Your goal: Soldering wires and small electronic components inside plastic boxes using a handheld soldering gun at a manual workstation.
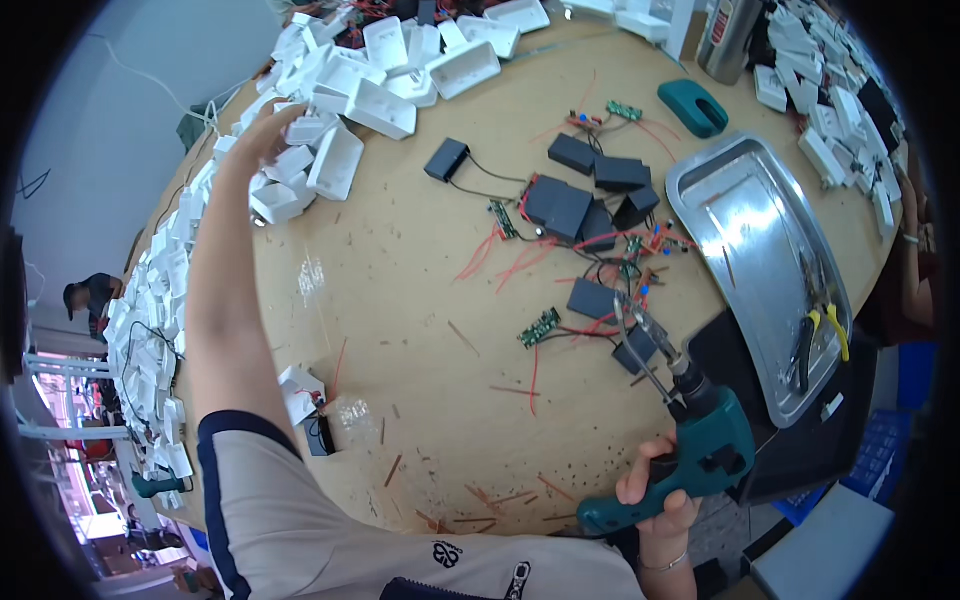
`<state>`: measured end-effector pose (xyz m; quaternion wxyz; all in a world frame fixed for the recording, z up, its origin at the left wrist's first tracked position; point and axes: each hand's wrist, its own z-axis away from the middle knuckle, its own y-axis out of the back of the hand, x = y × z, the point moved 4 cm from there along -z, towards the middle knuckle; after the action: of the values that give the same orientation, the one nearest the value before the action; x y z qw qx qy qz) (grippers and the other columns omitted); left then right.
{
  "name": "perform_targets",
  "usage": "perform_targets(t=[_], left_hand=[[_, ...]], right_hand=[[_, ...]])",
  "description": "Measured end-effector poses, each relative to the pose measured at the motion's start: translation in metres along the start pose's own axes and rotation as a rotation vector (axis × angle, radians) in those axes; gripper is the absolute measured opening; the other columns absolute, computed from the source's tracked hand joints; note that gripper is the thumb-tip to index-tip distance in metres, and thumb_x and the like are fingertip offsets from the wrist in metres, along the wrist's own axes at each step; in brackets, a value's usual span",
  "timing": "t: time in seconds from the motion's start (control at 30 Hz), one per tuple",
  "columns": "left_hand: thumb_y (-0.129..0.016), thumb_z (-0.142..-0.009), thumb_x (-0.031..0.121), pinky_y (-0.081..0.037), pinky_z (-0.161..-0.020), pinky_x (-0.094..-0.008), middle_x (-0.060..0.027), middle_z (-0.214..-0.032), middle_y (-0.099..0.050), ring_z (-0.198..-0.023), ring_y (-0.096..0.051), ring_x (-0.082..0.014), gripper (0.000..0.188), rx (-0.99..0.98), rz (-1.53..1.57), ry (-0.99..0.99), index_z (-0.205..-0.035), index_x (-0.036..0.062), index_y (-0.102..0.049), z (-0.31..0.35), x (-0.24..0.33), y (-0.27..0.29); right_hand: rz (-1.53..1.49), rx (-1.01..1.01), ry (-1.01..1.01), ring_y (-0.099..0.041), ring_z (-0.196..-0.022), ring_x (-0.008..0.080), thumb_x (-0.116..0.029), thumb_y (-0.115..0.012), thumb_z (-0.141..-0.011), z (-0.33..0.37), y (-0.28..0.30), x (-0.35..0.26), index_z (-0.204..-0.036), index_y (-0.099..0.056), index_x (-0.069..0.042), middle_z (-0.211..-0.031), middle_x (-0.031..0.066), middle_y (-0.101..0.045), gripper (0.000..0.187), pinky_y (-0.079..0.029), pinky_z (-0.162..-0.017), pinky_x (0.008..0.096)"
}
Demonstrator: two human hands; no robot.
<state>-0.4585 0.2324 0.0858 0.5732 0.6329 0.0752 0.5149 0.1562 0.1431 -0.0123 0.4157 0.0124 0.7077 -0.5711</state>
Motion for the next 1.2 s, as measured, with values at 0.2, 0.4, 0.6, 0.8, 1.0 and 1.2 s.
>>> perform_targets(t=[0.2,0.4,0.6,0.8,1.0,1.2], left_hand=[[-0.064,-0.069,0.034,-0.042,-0.074,-0.0283,-0.0062,-0.097,-0.053,-0.089,-0.053,-0.0175,0.06,-0.209,0.188,-0.122,-0.119,0.007,-0.045,0.089,0.024,-0.043],[-0.065,-0.07,0.029,-0.04,-0.075,-0.0278,-0.0075,-0.095,-0.057,-0.084,-0.053,-0.0147,0.058,-0.25,0.209,-0.155,-0.118,0.004,-0.046,0.152,0.024,-0.059],[-0.063,-0.073,0.033,-0.044,-0.074,-0.029,-0.008,-0.09,-0.061,-0.077,-0.058,-0.017,0.049,-0.01,-0.074,-0.393,-0.114,0.0074,-0.052,0.176,0.03,-0.053],[-0.066,-0.073,0.007,-0.047,-0.076,-0.0282,-0.0091,-0.098,-0.059,-0.084,-0.058,-0.0161,0.042,0.091,0.36,-0.573,-0.113,0.0033,-0.052,0.221,0.049,-0.03],[-0.06,-0.079,0.004,-0.05,-0.074,-0.0313,-0.0108,-0.098,-0.057,-0.086,-0.059,-0.0188,0.04,-0.072,0.993,-0.291,-0.116,-0.004,-0.047,0.309,0.065,-0.052],[-0.051,-0.087,0.007,-0.045,-0.084,-0.0303,-0.0115,-0.108,-0.053,-0.094,-0.055,-0.0181,0.042,-0.319,1.26,0.253,-0.126,-0.003,-0.037,0.4,0.03,-0.164]], right_hand=[[-0.03,-0.078,0.004,-0.053,-0.069,0.0151,-0.026,-0.064,-0.081,-0.006,-0.001,0.002,-0.131,-0.028,-0.002,-0.121,0.0114,-0.048,0.066,-0.047,-0.057,0.0288],[-0.017,-0.105,0.006,-0.054,-0.071,0.0143,-0.026,-0.065,-0.08,-0.005,0.0,0.003,-0.132,-0.029,-0.002,-0.121,0.0119,-0.048,0.068,-0.047,-0.058,0.0277],[0.014,-0.133,0.041,-0.05,-0.071,0.0126,-0.027,-0.063,-0.082,-0.007,-0.002,0.001,-0.132,-0.029,0.0,-0.121,0.0129,-0.047,0.066,-0.047,-0.058,0.0263],[0.039,-0.146,0.049,-0.051,-0.071,0.0123,-0.027,-0.063,-0.082,-0.004,-0.003,0.001,-0.131,-0.029,0.001,-0.122,0.0138,-0.047,0.066,-0.046,-0.059,0.0256],[0.023,-0.17,0.064,-0.051,-0.072,0.0114,-0.028,-0.062,-0.082,-0.004,0.0,-0.002,-0.131,-0.03,0.0,-0.122,0.0145,-0.047,0.065,-0.046,-0.06,0.0253],[0.011,-0.181,0.049,-0.051,-0.073,0.0103,-0.03,-0.061,-0.083,-0.005,0.0,-0.001,-0.131,-0.03,0.0,-0.122,0.0141,-0.047,0.064,-0.045,-0.062,0.0247]])
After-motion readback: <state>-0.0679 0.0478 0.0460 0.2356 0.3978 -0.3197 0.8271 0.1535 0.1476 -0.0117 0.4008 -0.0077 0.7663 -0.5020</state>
